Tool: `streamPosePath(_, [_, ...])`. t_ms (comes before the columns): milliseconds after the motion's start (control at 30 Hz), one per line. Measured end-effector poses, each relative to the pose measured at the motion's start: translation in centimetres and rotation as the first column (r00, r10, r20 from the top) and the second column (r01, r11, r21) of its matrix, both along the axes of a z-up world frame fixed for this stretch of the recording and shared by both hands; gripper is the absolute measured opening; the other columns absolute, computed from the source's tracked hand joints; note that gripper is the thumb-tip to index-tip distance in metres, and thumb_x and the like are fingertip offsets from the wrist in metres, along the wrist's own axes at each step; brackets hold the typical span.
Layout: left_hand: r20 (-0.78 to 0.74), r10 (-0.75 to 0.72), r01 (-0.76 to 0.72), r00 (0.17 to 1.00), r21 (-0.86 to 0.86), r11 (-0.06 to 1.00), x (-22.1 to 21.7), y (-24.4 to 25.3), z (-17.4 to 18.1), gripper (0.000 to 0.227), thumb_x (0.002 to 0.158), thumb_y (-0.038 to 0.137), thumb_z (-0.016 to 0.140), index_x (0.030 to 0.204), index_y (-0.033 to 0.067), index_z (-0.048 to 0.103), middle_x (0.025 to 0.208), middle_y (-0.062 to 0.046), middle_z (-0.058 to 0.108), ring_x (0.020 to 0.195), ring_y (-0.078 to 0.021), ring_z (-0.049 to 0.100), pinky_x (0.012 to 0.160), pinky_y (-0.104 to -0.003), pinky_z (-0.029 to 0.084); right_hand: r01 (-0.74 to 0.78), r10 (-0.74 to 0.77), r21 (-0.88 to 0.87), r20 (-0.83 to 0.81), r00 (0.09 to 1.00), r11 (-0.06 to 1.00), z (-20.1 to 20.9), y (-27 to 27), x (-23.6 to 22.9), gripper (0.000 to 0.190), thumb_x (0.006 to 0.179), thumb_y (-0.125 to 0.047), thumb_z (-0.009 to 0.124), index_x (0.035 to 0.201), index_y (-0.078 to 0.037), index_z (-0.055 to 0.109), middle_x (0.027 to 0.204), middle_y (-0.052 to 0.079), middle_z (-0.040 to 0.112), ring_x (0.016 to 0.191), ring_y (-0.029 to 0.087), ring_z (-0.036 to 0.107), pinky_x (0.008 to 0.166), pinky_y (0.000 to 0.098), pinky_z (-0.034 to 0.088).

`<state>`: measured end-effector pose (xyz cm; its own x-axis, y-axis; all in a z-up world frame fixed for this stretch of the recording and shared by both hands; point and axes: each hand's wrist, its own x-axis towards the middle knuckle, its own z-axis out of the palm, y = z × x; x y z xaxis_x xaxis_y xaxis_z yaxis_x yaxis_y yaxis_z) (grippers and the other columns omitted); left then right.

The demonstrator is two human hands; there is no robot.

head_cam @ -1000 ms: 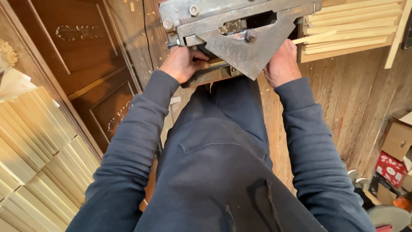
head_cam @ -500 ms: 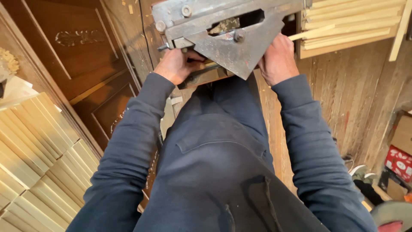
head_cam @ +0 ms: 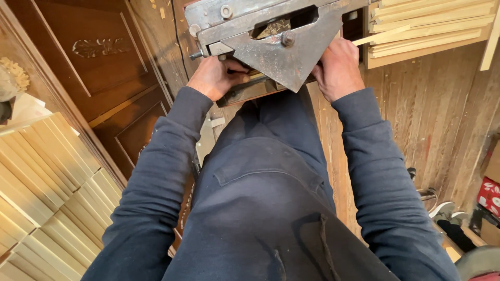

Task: Cutting wooden strips using a manual woodworking cutting machine in a workshop.

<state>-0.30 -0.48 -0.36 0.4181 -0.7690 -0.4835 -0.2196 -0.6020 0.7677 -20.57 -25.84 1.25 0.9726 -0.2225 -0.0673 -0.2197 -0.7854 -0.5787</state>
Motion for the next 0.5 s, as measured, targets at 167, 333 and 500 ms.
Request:
streamPosePath(167, [0.0, -0.016, 0.016, 1.0, -0.061, 0.998, -0.1, -0.1, -0.4, 0.027, 0.084, 0.023, 0.08, 0.106, 0.0069, 0.08, 0.1, -0.012, 0.079, 0.091, -0.0276, 0.076, 0.084, -0.035, 0.057, 0.008, -0.008, -0.009, 0.025, 1.0, 1.0, 0.1, -0.1, 0.1, 0.036, 0.092, -0.011, 0.077, 0.126, -0.007, 0.066, 0.124, 0.014, 0.063, 0.124, 0.037, 0.054, 0.11, 0.0489, 0.035])
streamPosePath(333, [0.021, -0.047, 0.048, 0.999, -0.053, 0.997, -0.1, -0.2, -0.3, 0.024, 0.088, 0.021, 0.079, 0.107, 0.0065, 0.079, 0.103, -0.012, 0.078, 0.092, -0.0279, 0.075, 0.084, -0.034, 0.057, 0.036, -0.036, 0.003, 0.014, 0.999, 0.999, 0.4, -0.2, 0.1, 0.033, 0.094, -0.013, 0.077, 0.125, -0.007, 0.067, 0.118, 0.014, 0.063, 0.121, 0.037, 0.055, 0.11, 0.0493, 0.035])
streamPosePath(500, [-0.066, 0.018, -0.024, 0.998, -0.08, 0.997, -0.5, -0.4, -0.4, 0.023, 0.087, 0.015, 0.078, 0.108, 0.0062, 0.079, 0.105, -0.011, 0.079, 0.095, -0.0246, 0.074, 0.089, -0.034, 0.056, 0.014, -0.014, 0.002, 0.038, 0.999, 1.0, 0.5, -0.5, 0.0, 0.029, 0.095, -0.017, 0.078, 0.121, -0.007, 0.069, 0.113, 0.013, 0.063, 0.119, 0.037, 0.055, 0.109, 0.0485, 0.036])
